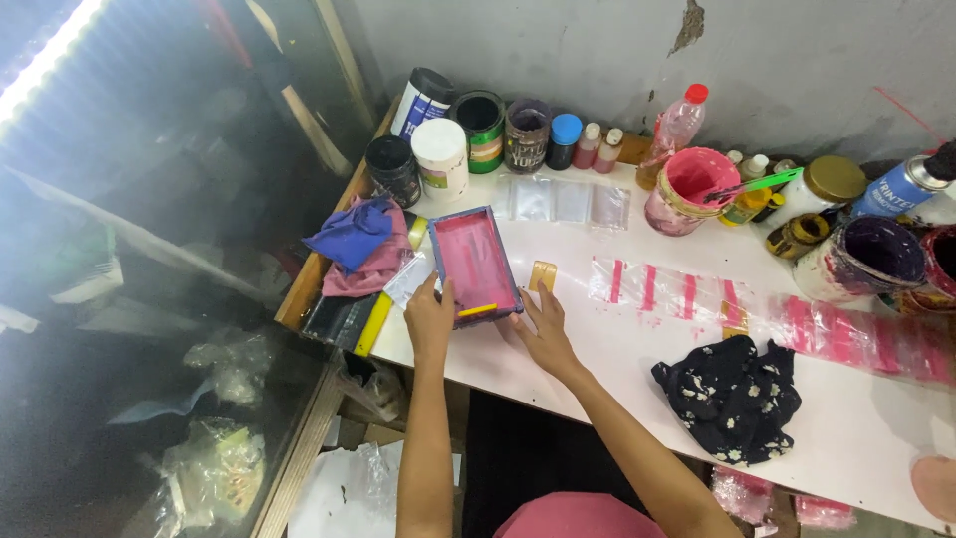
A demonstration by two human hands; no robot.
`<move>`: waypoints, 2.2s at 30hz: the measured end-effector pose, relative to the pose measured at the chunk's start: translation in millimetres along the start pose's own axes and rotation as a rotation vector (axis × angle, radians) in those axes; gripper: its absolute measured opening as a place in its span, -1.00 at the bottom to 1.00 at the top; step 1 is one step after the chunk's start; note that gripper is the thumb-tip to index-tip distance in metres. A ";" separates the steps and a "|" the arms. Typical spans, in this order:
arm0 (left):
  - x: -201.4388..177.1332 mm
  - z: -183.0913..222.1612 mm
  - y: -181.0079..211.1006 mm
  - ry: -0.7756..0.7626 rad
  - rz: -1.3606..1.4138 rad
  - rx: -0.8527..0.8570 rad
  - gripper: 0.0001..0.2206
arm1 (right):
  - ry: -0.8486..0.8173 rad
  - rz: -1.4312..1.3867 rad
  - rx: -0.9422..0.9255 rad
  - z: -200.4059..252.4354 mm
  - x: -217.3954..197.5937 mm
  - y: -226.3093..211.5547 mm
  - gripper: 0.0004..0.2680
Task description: Preparing screen printing materials by applying ink to a small screen and stirring ink in a container.
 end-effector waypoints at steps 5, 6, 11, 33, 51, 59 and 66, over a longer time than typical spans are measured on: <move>-15.2 16.4 -9.6 0.110 0.114 0.065 -0.66 | 0.168 0.063 -0.017 24.7 -39.2 30.7 -0.47; -15.0 17.6 -20.3 0.183 0.173 0.106 -0.69 | 0.289 0.117 -0.037 34.6 -55.9 40.2 -0.47; -36.6 55.9 -19.4 0.317 0.267 0.256 -0.75 | 0.747 0.742 -0.179 127.5 -156.9 117.8 -0.61; 208.3 250.0 107.9 -0.651 0.026 0.684 -0.81 | 0.479 0.401 0.426 161.3 -133.8 160.8 -0.51; 185.9 120.3 120.8 -0.180 -0.185 0.186 -0.68 | 0.985 0.719 -0.030 182.5 -237.7 159.7 -0.84; 226.7 103.0 116.3 -0.134 -0.273 0.171 -0.82 | 0.828 0.926 0.296 143.6 -285.7 239.7 -0.92; 231.3 106.7 124.1 -0.136 -0.256 0.216 -0.88 | 0.836 1.060 0.347 137.0 -274.5 245.8 -0.97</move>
Point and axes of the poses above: each hand's wrist, its own z-axis away from the middle knuckle, its own x-axis out of the palm, y = z × x, the point moved 6 cm from there along -z, towards the middle knuckle, and after that the axes turned 14 degrees about -x, right-handed, at the moved point
